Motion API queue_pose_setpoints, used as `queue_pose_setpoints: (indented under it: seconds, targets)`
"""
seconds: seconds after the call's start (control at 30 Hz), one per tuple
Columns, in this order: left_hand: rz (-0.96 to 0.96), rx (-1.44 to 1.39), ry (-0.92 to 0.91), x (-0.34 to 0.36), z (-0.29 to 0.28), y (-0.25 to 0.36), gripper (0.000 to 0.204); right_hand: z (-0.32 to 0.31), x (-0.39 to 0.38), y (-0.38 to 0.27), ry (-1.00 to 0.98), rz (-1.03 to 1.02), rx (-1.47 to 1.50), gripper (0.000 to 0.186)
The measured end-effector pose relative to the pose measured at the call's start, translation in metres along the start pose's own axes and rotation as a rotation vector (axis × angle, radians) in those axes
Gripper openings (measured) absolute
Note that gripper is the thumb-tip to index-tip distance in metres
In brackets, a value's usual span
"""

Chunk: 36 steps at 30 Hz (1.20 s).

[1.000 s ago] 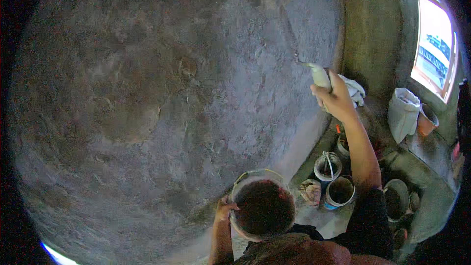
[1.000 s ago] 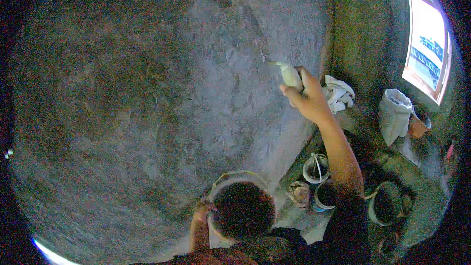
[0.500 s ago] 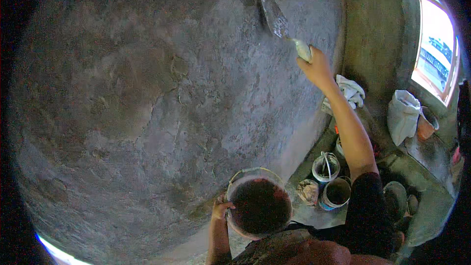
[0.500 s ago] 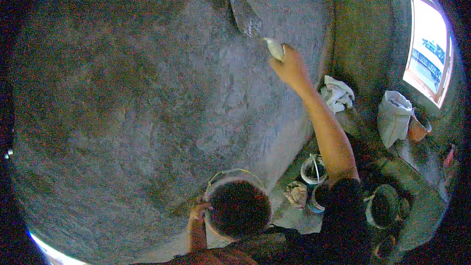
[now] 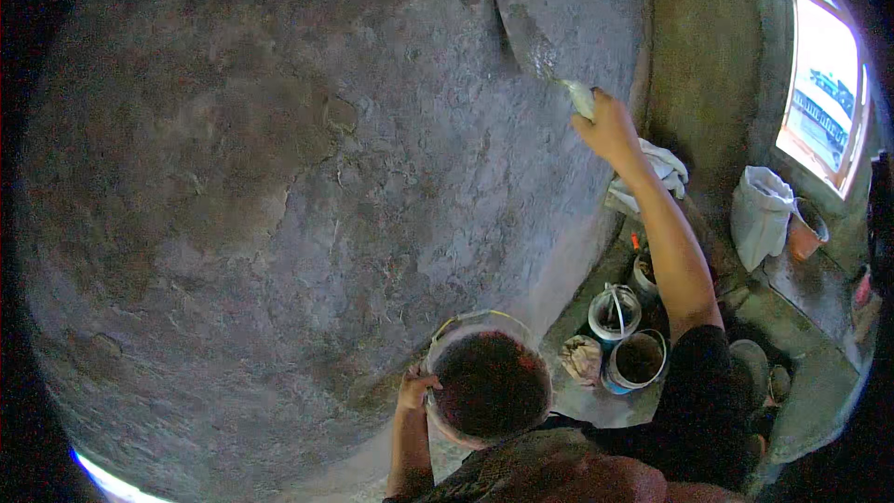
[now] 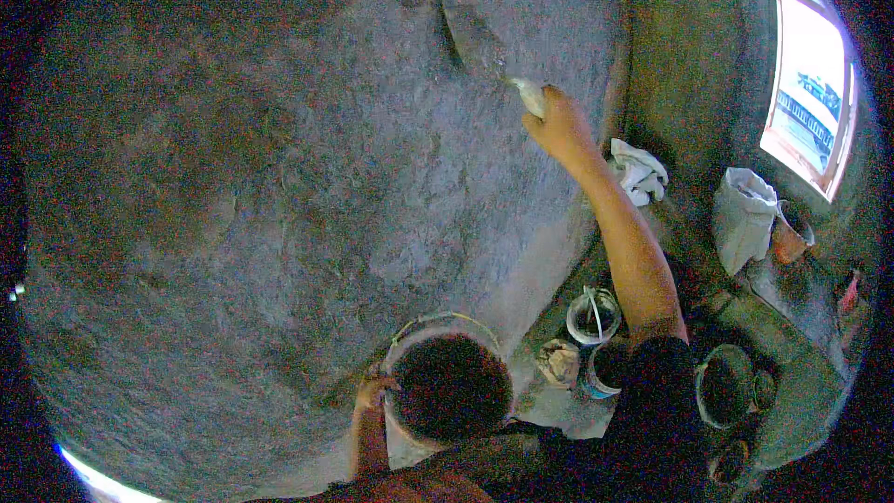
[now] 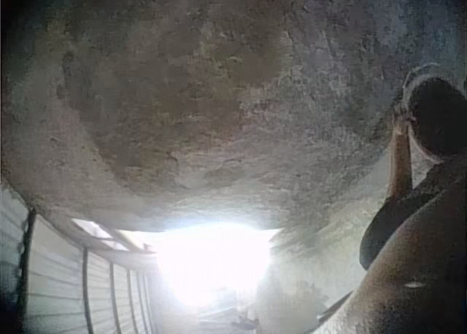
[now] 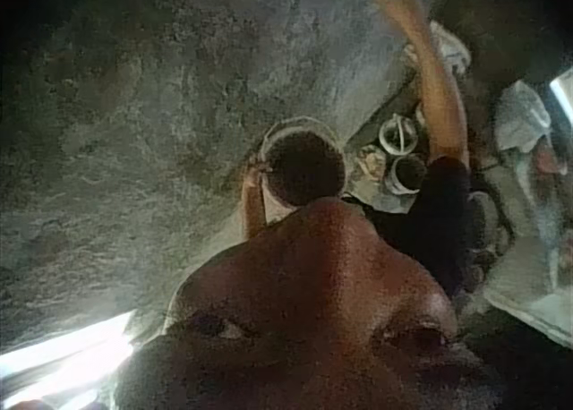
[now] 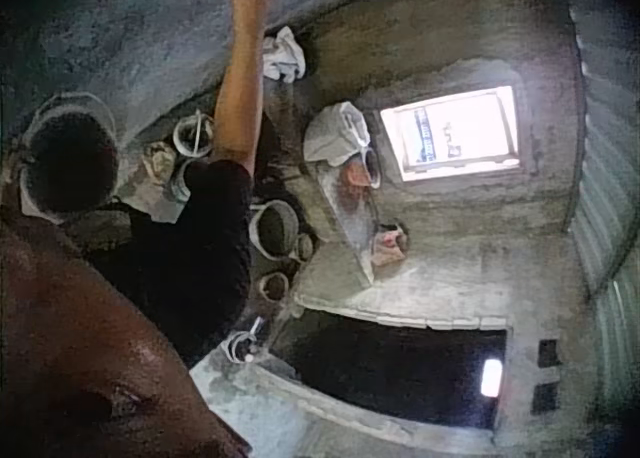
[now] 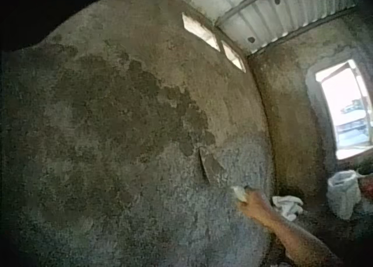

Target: Plastering a concrete wall using a trowel and plaster from a bucket.

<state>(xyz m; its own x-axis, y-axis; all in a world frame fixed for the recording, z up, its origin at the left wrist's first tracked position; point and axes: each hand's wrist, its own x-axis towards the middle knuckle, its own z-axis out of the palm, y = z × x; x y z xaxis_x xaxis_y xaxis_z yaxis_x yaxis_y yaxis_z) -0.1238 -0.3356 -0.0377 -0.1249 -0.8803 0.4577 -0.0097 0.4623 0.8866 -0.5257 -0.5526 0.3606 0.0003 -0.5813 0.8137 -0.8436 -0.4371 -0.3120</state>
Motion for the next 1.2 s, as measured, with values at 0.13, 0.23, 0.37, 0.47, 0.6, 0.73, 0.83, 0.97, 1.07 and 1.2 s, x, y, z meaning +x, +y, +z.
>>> queue_pose_setpoints:
  seconds: [0.13, 0.23, 0.37, 0.47, 0.6, 0.73, 0.83, 0.97, 1.07, 1.2]
  targets:
    - [-0.481, -0.445, 0.235, 0.010, 0.021, 0.045, 0.020, -0.010, 0.015, -0.024, 0.023, 0.065, 0.113, 0.038]
    - [-0.393, -0.598, 0.262, -0.002, 0.013, 0.035, 0.023, -0.007, 0.038, -0.050, 0.034, -0.059, 0.051, 0.038]
    - [-0.713, -0.390, 0.393, 0.019, 0.027, 0.061, 0.022, 0.010, 0.058, -0.015, 0.096, -0.019, -0.104, 0.038]
    - [-0.674, -0.279, 0.299, 0.005, 0.004, 0.012, 0.024, 0.010, 0.063, -0.002, 0.094, 0.055, -0.141, 0.037]
    - [-0.005, -0.637, 0.016, -0.002, 0.009, -0.008, 0.025, 0.000, 0.066, -0.011, 0.101, 0.043, -0.065, 0.043]
    - [-0.599, -0.446, 0.365, 0.005, 0.016, 0.028, 0.026, 0.015, 0.047, -0.053, -0.013, -0.016, 0.130, 0.042]
    - [-0.596, -0.466, 0.461, -0.004, 0.008, 0.011, 0.030, 0.031, 0.025, -0.058, 0.057, -0.142, 0.069, 0.040]
    - [-0.676, -0.443, 0.423, 0.010, 0.014, 0.027, 0.036, 0.017, 0.008, -0.046, -0.010, -0.144, 0.103, 0.037]
    - [-0.732, -0.456, 0.325, 0.020, 0.020, 0.026, 0.032, 0.000, 0.037, -0.031, 0.077, -0.157, 0.189, 0.037]
    - [-0.466, -0.426, 0.230, -0.016, -0.013, -0.033, 0.025, 0.014, 0.066, -0.060, -0.002, 0.044, 0.123, 0.042]
